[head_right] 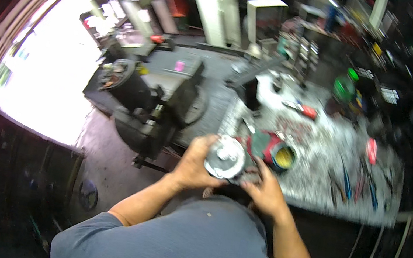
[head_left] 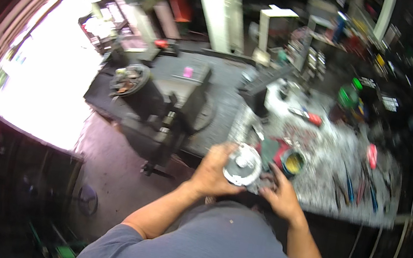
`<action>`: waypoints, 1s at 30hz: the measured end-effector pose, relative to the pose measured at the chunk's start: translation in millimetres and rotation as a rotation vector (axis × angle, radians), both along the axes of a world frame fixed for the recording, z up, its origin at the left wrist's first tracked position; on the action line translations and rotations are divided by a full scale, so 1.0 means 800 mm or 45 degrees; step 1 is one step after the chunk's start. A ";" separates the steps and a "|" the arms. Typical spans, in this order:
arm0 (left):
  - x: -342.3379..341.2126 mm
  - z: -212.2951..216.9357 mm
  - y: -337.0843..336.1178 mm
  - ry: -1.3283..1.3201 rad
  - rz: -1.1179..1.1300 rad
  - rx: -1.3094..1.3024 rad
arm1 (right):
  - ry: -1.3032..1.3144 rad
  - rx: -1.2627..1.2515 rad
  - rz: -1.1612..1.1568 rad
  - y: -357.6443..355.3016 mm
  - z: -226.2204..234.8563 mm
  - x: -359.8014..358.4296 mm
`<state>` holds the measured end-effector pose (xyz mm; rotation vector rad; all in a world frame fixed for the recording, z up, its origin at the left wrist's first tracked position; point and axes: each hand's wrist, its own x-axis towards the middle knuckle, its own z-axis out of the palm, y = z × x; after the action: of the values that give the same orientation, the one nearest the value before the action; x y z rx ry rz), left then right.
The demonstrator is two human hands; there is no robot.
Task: The person retrieves a cylindrical metal component from a shelf, wipes it with a cloth, and then uses a screwdriver to tighten screws on the component while it is held in a bench vise. The person repeatedly adjusts and tightens the screws throughout the clip.
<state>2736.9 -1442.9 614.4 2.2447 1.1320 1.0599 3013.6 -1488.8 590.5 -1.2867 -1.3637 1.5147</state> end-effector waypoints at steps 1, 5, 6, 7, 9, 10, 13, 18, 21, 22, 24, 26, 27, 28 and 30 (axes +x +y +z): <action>0.005 0.004 -0.004 0.036 0.005 -0.055 | 0.133 -0.049 0.044 0.000 -0.003 0.000; 0.025 0.013 -0.024 0.101 0.099 0.071 | 0.506 -0.060 0.073 0.016 -0.010 -0.013; 0.029 0.013 -0.028 0.093 0.176 0.096 | 0.437 -0.015 0.114 0.021 -0.010 -0.015; 0.034 0.013 -0.032 0.060 0.264 0.090 | 0.518 -0.071 0.124 0.025 -0.009 -0.017; 0.042 0.010 -0.038 -0.017 0.405 0.098 | 0.523 -0.040 0.220 0.032 -0.008 -0.020; 0.045 0.009 -0.042 -0.044 0.431 0.054 | 0.584 -0.048 0.279 0.035 -0.008 -0.023; 0.050 0.005 -0.056 -0.165 0.485 -0.077 | 0.700 0.017 0.353 0.044 -0.012 -0.034; 0.018 0.004 -0.088 0.029 0.398 -0.164 | 0.671 0.008 0.379 0.062 -0.014 -0.049; -0.021 0.002 -0.085 -0.102 0.273 -0.076 | 0.634 -0.051 0.349 0.069 -0.006 -0.059; -0.036 0.002 -0.080 -0.179 0.239 0.007 | 0.605 -0.067 0.378 0.069 -0.001 -0.065; -0.069 0.004 -0.063 -0.170 0.117 0.066 | 0.617 -0.077 0.390 0.066 0.011 -0.087; -0.105 0.010 -0.046 -0.178 -0.008 0.024 | 0.707 -0.162 0.321 0.058 0.026 -0.120; -0.126 0.014 -0.039 -0.164 -0.074 0.029 | 0.751 -0.179 0.265 0.056 0.034 -0.139; -0.149 0.019 -0.030 -0.137 -0.150 0.027 | 0.803 -0.199 0.240 0.056 0.043 -0.158; -0.189 0.026 -0.016 -0.134 -0.260 0.001 | 0.836 -0.209 0.145 0.053 0.061 -0.192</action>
<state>2585.4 -1455.4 634.9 2.2209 0.8389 1.0798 2859.7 -1446.5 639.3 -0.6968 -0.9044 1.9314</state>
